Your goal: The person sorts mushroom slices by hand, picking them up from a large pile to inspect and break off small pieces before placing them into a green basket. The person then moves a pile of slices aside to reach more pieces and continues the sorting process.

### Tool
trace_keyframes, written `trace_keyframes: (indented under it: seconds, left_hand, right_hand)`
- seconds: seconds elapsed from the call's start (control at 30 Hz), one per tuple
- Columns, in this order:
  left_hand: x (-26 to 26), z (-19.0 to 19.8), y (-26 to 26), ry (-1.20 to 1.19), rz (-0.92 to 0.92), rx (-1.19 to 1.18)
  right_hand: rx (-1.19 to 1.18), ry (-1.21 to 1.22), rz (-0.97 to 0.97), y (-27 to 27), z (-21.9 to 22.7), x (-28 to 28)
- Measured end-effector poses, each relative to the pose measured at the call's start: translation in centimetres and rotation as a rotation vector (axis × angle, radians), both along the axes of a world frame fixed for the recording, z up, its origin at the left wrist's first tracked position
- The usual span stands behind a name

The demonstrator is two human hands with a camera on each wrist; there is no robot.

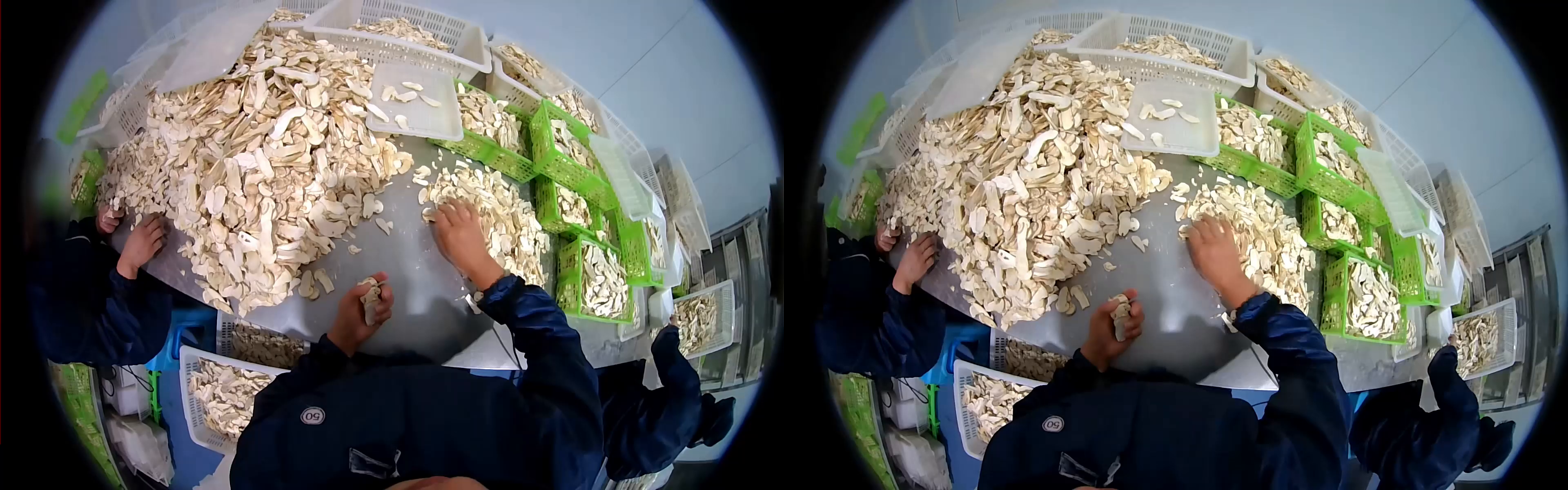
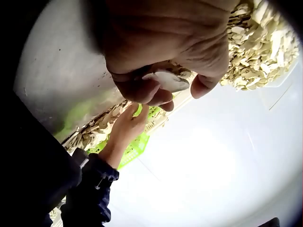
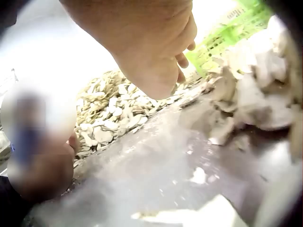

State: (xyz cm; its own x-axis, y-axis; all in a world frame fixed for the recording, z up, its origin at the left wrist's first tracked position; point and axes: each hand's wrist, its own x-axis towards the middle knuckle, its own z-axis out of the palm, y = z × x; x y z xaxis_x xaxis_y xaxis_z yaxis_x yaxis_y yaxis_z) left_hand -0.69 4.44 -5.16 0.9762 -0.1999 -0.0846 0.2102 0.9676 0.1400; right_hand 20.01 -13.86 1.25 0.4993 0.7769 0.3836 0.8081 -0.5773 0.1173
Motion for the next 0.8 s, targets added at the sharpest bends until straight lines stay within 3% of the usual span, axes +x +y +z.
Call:
trace_keyframes:
  seconds: [0.2, 0.3, 0.43, 0.53, 0.63, 0.67, 0.73, 0.8]
  left_hand:
    - [-0.1, 0.1, 0.0, 0.0, -0.001, -0.051]
    - [0.0, 0.3, 0.1, -0.003, -0.005, -0.055]
    - [-0.1, 0.6, 0.4, 0.002, -0.015, -0.061]
    - [-0.2, 0.5, 0.3, -0.009, -0.018, -0.042]
    - [-0.1, 0.5, 0.3, 0.009, -0.034, -0.007]
    - [0.0, 0.6, 0.3, 0.018, -0.041, 0.008]
    - [0.1, 0.3, 0.2, 0.014, -0.048, 0.002]
    - [-0.1, 0.5, 0.2, 0.014, -0.049, -0.012]
  right_hand:
    - [-0.172, -0.144, 0.06, 6.2, -4.1, 3.4]
    - [-0.204, -0.164, -0.091, 7.8, -4.4, 6.6]
    - [-0.204, -0.144, -0.278, 5.6, -5.5, 10.8]
    - [-0.427, -0.08, -0.598, 3.2, -4.2, 12.3]
    - [-0.31, 0.031, -0.478, 3.1, -2.7, 12.3]
    - [-0.301, 0.157, -0.359, 4.3, -3.9, 14.3]
    - [0.082, 0.489, -0.293, 8.0, -2.7, 13.7]
    - [0.24, 0.734, -0.233, 11.5, 0.3, 11.8]
